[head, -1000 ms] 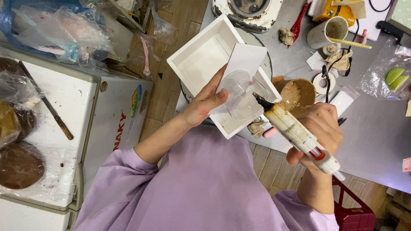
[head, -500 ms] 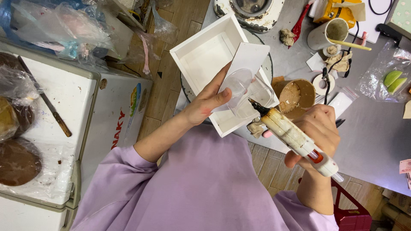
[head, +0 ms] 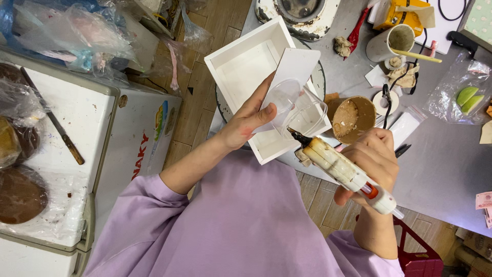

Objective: The person assembles a white rectangular food container by inserting a clear plastic insert, applying hot glue, and placing a beige tray inside. They then arrange several small pink cylindrical items into the container.

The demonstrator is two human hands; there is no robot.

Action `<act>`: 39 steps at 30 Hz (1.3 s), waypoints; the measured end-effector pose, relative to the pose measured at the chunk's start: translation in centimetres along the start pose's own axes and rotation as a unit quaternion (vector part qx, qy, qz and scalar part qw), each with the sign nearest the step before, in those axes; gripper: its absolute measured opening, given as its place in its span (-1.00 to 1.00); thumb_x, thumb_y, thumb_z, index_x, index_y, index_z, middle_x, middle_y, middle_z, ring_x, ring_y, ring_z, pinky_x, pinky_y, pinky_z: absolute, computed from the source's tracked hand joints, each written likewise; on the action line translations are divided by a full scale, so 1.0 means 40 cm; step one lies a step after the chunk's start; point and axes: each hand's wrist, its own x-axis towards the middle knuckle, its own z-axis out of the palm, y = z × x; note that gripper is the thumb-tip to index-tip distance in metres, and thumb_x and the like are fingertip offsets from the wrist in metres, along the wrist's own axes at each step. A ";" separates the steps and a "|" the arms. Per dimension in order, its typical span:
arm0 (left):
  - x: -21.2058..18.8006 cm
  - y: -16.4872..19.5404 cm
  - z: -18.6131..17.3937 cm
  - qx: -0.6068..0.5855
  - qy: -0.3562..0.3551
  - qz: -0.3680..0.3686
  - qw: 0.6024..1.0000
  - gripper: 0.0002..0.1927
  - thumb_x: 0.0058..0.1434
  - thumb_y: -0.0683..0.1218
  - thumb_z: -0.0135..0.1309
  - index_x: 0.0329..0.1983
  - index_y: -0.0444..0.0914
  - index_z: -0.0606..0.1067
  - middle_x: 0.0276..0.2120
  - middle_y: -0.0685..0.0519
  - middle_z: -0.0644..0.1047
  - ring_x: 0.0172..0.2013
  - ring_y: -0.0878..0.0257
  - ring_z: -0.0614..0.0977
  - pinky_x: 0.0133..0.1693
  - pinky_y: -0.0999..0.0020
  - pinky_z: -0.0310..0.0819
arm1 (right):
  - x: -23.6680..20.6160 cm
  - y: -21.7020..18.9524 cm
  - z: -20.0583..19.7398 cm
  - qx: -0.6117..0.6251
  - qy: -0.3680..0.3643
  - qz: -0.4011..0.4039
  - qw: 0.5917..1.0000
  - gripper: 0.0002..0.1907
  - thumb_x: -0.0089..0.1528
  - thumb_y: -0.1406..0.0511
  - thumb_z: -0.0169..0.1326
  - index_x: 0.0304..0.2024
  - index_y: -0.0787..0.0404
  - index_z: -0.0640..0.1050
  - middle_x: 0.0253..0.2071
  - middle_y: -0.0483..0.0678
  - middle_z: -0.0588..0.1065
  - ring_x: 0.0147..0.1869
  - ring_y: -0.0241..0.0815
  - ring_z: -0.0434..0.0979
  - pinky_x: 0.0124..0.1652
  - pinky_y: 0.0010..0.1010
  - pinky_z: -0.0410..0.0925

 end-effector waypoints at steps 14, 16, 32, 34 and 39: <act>0.016 0.025 0.001 -0.029 0.010 0.010 0.999 -0.02 0.46 0.28 -0.03 0.66 -0.27 -0.21 0.46 -0.21 0.29 0.51 0.01 0.30 0.50 0.08 0.20 | -0.004 0.002 0.004 0.000 -0.023 -0.003 1.000 -0.16 0.03 -0.43 -0.17 -0.52 0.21 0.43 -0.53 -0.12 0.36 -0.32 -0.10 0.36 -0.06 -0.21 0.20; 0.016 0.029 0.001 -0.029 0.011 0.015 0.999 -0.04 0.48 0.27 -0.04 0.66 -0.27 -0.21 0.48 -0.20 0.27 0.52 0.02 0.28 0.51 0.08 0.20 | -0.008 0.002 0.005 -0.008 -0.027 0.001 1.000 -0.16 0.01 -0.43 -0.16 -0.54 0.22 0.43 -0.54 -0.11 0.35 -0.33 -0.08 0.36 -0.07 -0.21 0.19; 0.001 0.041 -0.016 -0.090 0.019 0.009 0.996 -0.11 0.54 0.16 -0.07 0.67 -0.17 -0.28 0.52 -0.15 0.20 0.48 0.04 0.34 0.48 0.04 0.30 | -0.046 0.013 0.007 0.018 -0.021 0.017 0.999 -0.15 0.09 -0.42 -0.13 -0.48 0.24 0.45 -0.49 -0.09 0.40 -0.31 -0.09 0.39 -0.07 -0.23 0.25; 0.000 0.043 -0.017 -0.089 0.022 0.005 0.996 -0.10 0.52 0.16 -0.06 0.66 -0.16 -0.29 0.51 -0.16 0.21 0.45 0.02 0.36 0.46 0.02 0.31 | -0.050 0.016 0.008 0.018 -0.021 0.021 0.999 -0.16 0.09 -0.42 -0.13 -0.49 0.22 0.45 -0.50 -0.10 0.39 -0.33 -0.10 0.38 -0.04 -0.20 0.24; -0.004 0.052 -0.019 -0.093 0.019 0.010 0.995 -0.10 0.52 0.15 -0.05 0.67 -0.15 -0.29 0.51 -0.16 0.21 0.48 0.03 0.35 0.49 0.02 0.28 | -0.058 0.022 0.004 0.013 -0.019 0.027 0.999 -0.16 0.11 -0.41 -0.10 -0.47 0.26 0.45 -0.50 -0.09 0.36 -0.31 -0.06 0.36 -0.12 -0.25 0.20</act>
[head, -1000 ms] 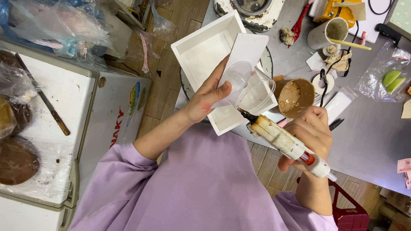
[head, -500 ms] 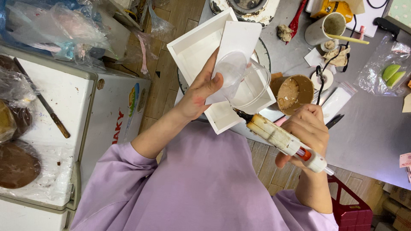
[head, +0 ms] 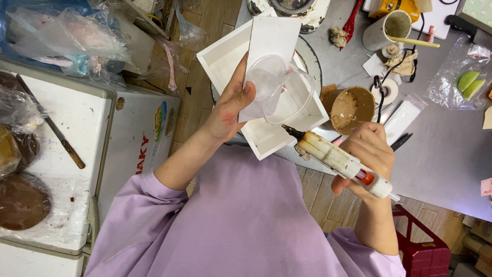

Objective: The person assembles a white rectangular food container by inserting a clear plastic insert, applying hot glue, and placing a beige tray inside. They then arrange several small pink cylindrical items into the container.

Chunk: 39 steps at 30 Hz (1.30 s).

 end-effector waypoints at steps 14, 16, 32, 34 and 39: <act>-0.002 0.007 -0.001 0.001 0.005 0.008 1.000 -0.11 0.53 0.16 -0.05 0.68 -0.15 -0.26 0.50 -0.17 0.25 0.45 0.02 0.39 0.48 0.04 0.30 | -0.025 0.029 -0.004 -0.022 0.011 0.018 1.000 -0.13 0.10 -0.42 -0.17 -0.43 0.25 0.53 -0.53 -0.15 0.32 -0.37 -0.16 0.31 -0.13 -0.29 0.21; -0.004 0.006 -0.003 0.001 0.003 0.009 1.000 -0.11 0.52 0.16 -0.04 0.67 -0.14 -0.26 0.49 -0.16 0.25 0.43 0.02 0.40 0.47 0.04 0.31 | -0.035 0.039 -0.003 -0.036 0.007 0.014 0.999 -0.11 0.08 -0.41 -0.13 -0.36 0.28 0.57 -0.51 -0.16 0.33 -0.37 -0.18 0.34 -0.10 -0.28 0.23; -0.006 0.009 -0.010 0.131 -0.033 -0.022 0.991 -0.06 0.48 0.21 0.00 0.64 -0.32 -0.15 0.46 -0.20 0.29 0.48 0.03 0.32 0.47 0.15 0.19 | 0.011 0.049 -0.034 -0.052 0.059 0.011 0.997 -0.13 0.17 -0.40 -0.11 -0.31 0.27 0.61 -0.46 -0.11 0.44 -0.38 -0.17 0.39 -0.19 -0.32 0.22; -0.007 0.009 -0.010 0.118 -0.031 -0.025 0.992 -0.06 0.47 0.21 -0.01 0.64 -0.32 -0.16 0.46 -0.20 0.29 0.48 0.03 0.32 0.47 0.14 0.21 | 0.020 0.042 -0.031 -0.051 0.050 -0.007 0.997 -0.11 0.11 -0.42 -0.13 -0.29 0.26 0.61 -0.47 -0.12 0.46 -0.36 -0.17 0.40 -0.15 -0.31 0.24; -0.010 0.008 -0.012 0.115 -0.032 -0.032 0.992 -0.05 0.46 0.23 0.00 0.64 -0.32 -0.16 0.45 -0.22 0.29 0.48 0.02 0.33 0.46 0.13 0.22 | 0.030 0.036 -0.027 -0.039 0.068 0.004 0.997 -0.10 0.10 -0.41 -0.13 -0.28 0.27 0.62 -0.45 -0.13 0.45 -0.37 -0.18 0.40 -0.18 -0.33 0.22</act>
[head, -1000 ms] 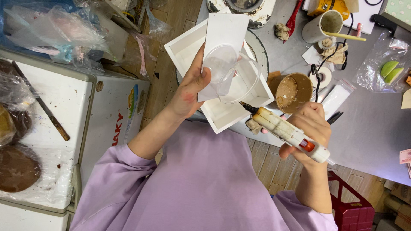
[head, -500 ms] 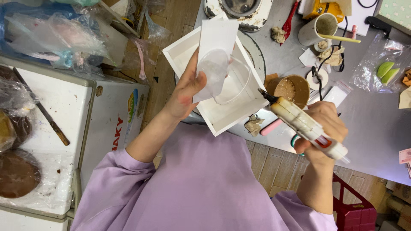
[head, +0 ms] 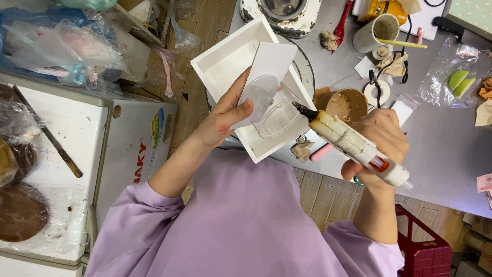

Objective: The person assembles a white rectangular food container by inserting a clear plastic insert, applying hot glue, and placing a beige tray inside. They then arrange several small pink cylindrical items into the container.

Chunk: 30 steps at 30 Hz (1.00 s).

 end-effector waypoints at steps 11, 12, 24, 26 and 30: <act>0.002 -0.002 -0.001 -0.012 -0.003 0.001 1.000 -0.04 0.45 0.25 -0.01 0.64 -0.29 -0.18 0.45 -0.23 0.29 0.47 -0.01 0.34 0.44 0.07 0.28 | -0.005 0.009 0.001 -0.009 0.002 0.012 1.000 -0.12 0.15 -0.40 -0.18 -0.28 0.23 0.65 -0.49 -0.17 0.42 -0.42 -0.23 0.34 -0.23 -0.34 0.18; 0.000 0.000 -0.001 -0.017 -0.003 0.002 1.000 -0.05 0.45 0.24 -0.01 0.64 -0.29 -0.17 0.45 -0.23 0.29 0.48 -0.01 0.33 0.45 0.07 0.27 | -0.005 0.010 0.001 -0.009 0.003 0.013 1.000 -0.12 0.16 -0.40 -0.18 -0.27 0.23 0.65 -0.49 -0.17 0.42 -0.42 -0.23 0.34 -0.22 -0.35 0.18; -0.001 0.018 0.001 -0.044 0.009 0.004 0.999 -0.06 0.47 0.21 -0.01 0.65 -0.26 -0.21 0.46 -0.22 0.27 0.50 -0.01 0.31 0.48 0.07 0.23 | -0.018 0.023 0.001 0.009 0.021 0.020 1.000 -0.21 0.36 -0.32 -0.14 -0.44 0.25 0.46 -0.51 -0.11 0.34 -0.39 -0.16 0.36 -0.15 -0.33 0.24; 0.000 0.020 0.000 -0.049 0.018 -0.006 0.999 -0.06 0.47 0.20 0.00 0.63 -0.24 -0.23 0.46 -0.21 0.25 0.48 -0.01 0.30 0.46 0.06 0.23 | -0.019 0.025 0.002 0.003 0.018 0.022 1.000 -0.20 0.36 -0.32 -0.14 -0.45 0.26 0.45 -0.51 -0.11 0.33 -0.39 -0.14 0.36 -0.15 -0.33 0.24; -0.003 0.021 -0.005 -0.048 0.011 0.012 0.999 -0.07 0.50 0.19 -0.02 0.66 -0.24 -0.22 0.47 -0.22 0.28 0.50 -0.01 0.33 0.49 0.08 0.22 | -0.020 0.028 0.004 0.004 0.014 0.023 1.000 -0.19 0.34 -0.34 -0.14 -0.45 0.26 0.45 -0.54 -0.09 0.33 -0.38 -0.14 0.36 -0.14 -0.33 0.22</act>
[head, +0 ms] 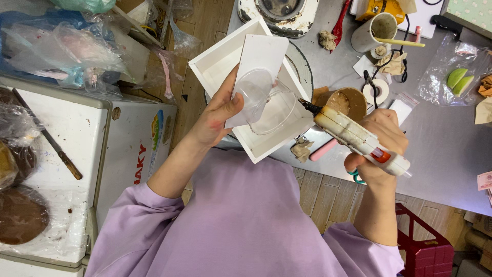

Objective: The person assembles a white rectangular food container by inserting a clear plastic insert, applying hot glue, and placing a beige tray inside. They then arrange several small pink cylindrical items into the container.

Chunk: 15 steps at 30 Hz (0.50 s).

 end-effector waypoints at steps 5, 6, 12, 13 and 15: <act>-0.001 -0.008 -0.006 -0.015 0.020 -0.009 1.000 -0.08 0.49 0.17 -0.02 0.65 -0.23 -0.23 0.50 -0.17 0.22 0.48 0.01 0.32 0.46 0.08 0.25 | -0.002 0.007 -0.002 0.008 -0.010 -0.008 1.000 -0.21 0.32 -0.33 -0.10 -0.43 0.26 0.48 -0.51 -0.10 0.36 -0.37 -0.14 0.37 -0.14 -0.33 0.22; 0.000 -0.010 -0.007 -0.016 0.019 -0.006 1.000 -0.09 0.49 0.17 -0.02 0.65 -0.22 -0.23 0.49 -0.16 0.22 0.47 0.02 0.33 0.46 0.08 0.27 | -0.004 0.008 -0.003 0.004 -0.012 -0.003 1.000 -0.21 0.33 -0.32 -0.07 -0.41 0.27 0.49 -0.50 -0.09 0.37 -0.37 -0.14 0.38 -0.14 -0.33 0.22; 0.002 -0.020 -0.014 -0.026 0.024 0.007 0.999 -0.10 0.49 0.15 -0.02 0.65 -0.21 -0.22 0.49 -0.15 0.23 0.45 0.02 0.37 0.44 0.06 0.31 | -0.014 0.012 0.000 -0.007 -0.016 0.010 1.000 -0.25 0.33 -0.28 -0.01 -0.43 0.27 0.49 -0.44 -0.08 0.38 -0.37 -0.15 0.38 -0.16 -0.33 0.21; 0.002 -0.020 -0.015 -0.027 0.026 0.007 0.999 -0.10 0.49 0.14 -0.02 0.65 -0.21 -0.22 0.49 -0.15 0.23 0.45 0.03 0.37 0.44 0.06 0.31 | -0.015 0.013 0.000 -0.009 -0.018 0.012 1.000 -0.26 0.35 -0.27 0.00 -0.42 0.27 0.50 -0.44 -0.08 0.38 -0.36 -0.14 0.38 -0.16 -0.33 0.21; 0.002 -0.020 -0.014 -0.029 0.028 0.005 0.999 -0.10 0.49 0.14 -0.02 0.65 -0.21 -0.22 0.48 -0.15 0.24 0.44 0.02 0.38 0.44 0.06 0.31 | -0.017 0.014 0.000 0.002 -0.016 0.007 1.000 -0.23 0.28 -0.32 -0.03 -0.42 0.25 0.49 -0.47 -0.10 0.37 -0.36 -0.17 0.37 -0.15 -0.35 0.21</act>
